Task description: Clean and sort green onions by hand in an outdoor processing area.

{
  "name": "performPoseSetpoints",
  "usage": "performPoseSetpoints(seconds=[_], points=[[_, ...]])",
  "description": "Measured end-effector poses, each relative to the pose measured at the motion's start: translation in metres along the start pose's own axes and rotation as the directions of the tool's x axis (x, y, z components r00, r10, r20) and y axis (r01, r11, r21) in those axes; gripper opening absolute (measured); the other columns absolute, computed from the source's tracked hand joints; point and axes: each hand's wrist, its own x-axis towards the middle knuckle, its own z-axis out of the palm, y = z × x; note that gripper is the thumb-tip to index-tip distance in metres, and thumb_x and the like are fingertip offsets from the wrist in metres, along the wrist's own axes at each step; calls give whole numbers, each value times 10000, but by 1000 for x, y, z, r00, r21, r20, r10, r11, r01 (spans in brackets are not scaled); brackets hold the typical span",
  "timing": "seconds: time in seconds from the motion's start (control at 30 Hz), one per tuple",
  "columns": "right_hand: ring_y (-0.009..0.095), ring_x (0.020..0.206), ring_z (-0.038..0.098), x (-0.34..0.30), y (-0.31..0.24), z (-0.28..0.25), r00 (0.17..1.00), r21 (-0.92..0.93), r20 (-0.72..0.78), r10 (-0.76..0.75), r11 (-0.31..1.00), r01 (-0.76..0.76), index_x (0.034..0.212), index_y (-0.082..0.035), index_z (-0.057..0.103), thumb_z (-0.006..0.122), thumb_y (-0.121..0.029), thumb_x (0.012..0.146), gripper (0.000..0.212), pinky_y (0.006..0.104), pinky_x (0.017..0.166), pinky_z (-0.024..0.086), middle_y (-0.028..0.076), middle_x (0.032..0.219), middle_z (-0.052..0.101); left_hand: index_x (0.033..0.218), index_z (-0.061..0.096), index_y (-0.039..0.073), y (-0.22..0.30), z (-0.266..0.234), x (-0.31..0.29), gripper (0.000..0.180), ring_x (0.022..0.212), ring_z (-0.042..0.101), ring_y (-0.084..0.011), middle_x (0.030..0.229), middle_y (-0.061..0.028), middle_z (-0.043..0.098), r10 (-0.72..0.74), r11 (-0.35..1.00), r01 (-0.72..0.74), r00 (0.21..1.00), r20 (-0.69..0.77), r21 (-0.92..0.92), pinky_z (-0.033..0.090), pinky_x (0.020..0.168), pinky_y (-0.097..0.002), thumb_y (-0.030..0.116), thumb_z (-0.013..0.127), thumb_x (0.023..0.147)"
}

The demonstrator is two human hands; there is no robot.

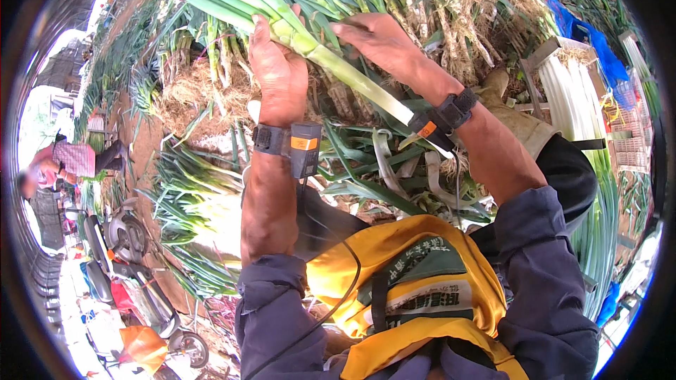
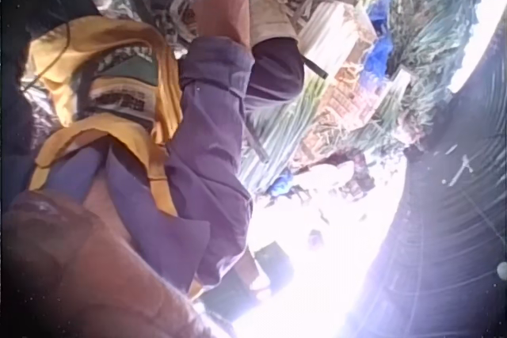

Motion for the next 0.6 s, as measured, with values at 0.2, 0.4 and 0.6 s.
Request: performPoseSetpoints(seconds=[0.2,0.4,0.6], points=[[103,618,443,23,-20,11,977,-115,141,-163,977,179,931,46,731,732,-457,884,506,321,543,362,21,663,544,1277,525,-31,-11,4,-4,558,1136,586,-313,1204,-169,621,-199,979,195,977,75,53,457,1028,-472,429,278,1080],[94,636,494,24,-9,16,983,85,34,-182,980,178,907,67,702,776,-380,855,456,285,565,407,20,680,558,1267,529,-31,-19,-1,16,570,1140,585,-317,1190,-191,619,-223,974,218,968,115,61,457,1033,-477,447,282,1077],[138,656,625,16,-3,5,987,-88,-74,-142,987,136,879,54,700,766,-315,825,379,315,617,510,101,784,686,1225,544,9,-25,3,11,332,954,651,-250,1068,-123,660,-247,963,255,964,99,-84,542,875,-407,282,514,1039]])
